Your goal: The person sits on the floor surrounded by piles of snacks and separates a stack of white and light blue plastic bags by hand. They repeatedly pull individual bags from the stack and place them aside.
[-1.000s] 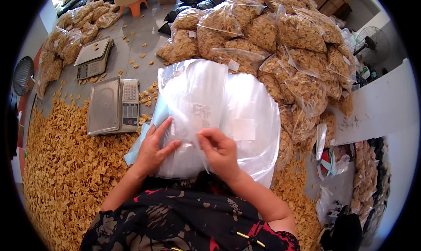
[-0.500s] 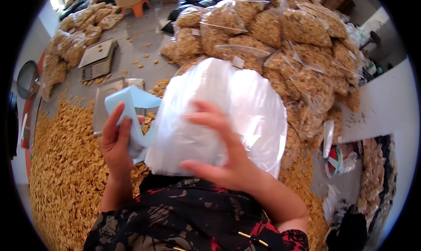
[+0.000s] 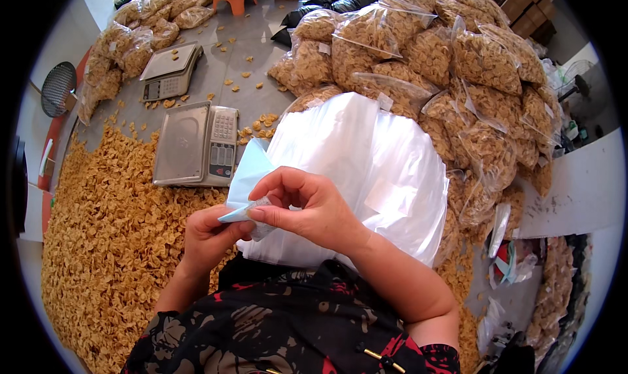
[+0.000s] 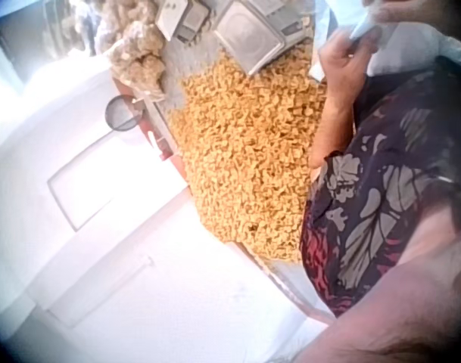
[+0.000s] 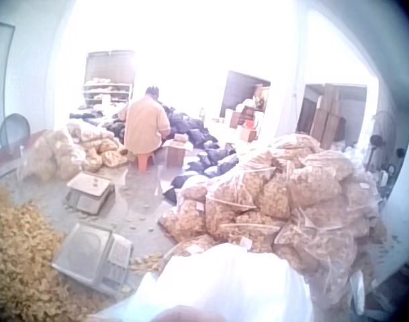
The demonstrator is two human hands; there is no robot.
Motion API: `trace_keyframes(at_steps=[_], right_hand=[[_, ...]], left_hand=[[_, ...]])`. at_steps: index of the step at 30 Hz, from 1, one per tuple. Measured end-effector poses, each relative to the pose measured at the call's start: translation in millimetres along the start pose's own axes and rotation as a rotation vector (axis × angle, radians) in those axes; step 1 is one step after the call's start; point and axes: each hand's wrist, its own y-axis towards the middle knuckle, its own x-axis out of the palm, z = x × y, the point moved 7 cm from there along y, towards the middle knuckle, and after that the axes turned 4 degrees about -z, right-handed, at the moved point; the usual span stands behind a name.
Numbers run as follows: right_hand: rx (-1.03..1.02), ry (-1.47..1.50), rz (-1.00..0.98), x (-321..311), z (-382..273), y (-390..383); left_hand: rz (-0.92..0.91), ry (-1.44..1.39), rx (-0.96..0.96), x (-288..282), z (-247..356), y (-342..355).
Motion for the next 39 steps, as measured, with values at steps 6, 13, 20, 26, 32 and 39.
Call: trace_keyframes(at_steps=[6,13,20,26,32,39], right_hand=[[-0.398,-0.496,0.037,4,-24,-6],[-0.722,-0.475,0.147,4,-70,-32],[0.089,-0.74,-0.042,-86,-6,-2],[-0.096,-1.519,0.133,-62,-7,-1],[-0.21,-1.516,0.43,-33,51,-38],[-0.278,-0.986,0.466,-36,50,-31]], left_hand=[[-0.042,0.12,0.05,5,10,2],[0.044,0.036,0.127,-19,-14,0],[0.461,-0.248,0.085,-66,-29,11],[0.493,-0.179,0.07,-56,-39,6],[0.582,-0.273,0.091,-68,-61,5],[0.371,-0.165,0.041,-29,-56,26]])
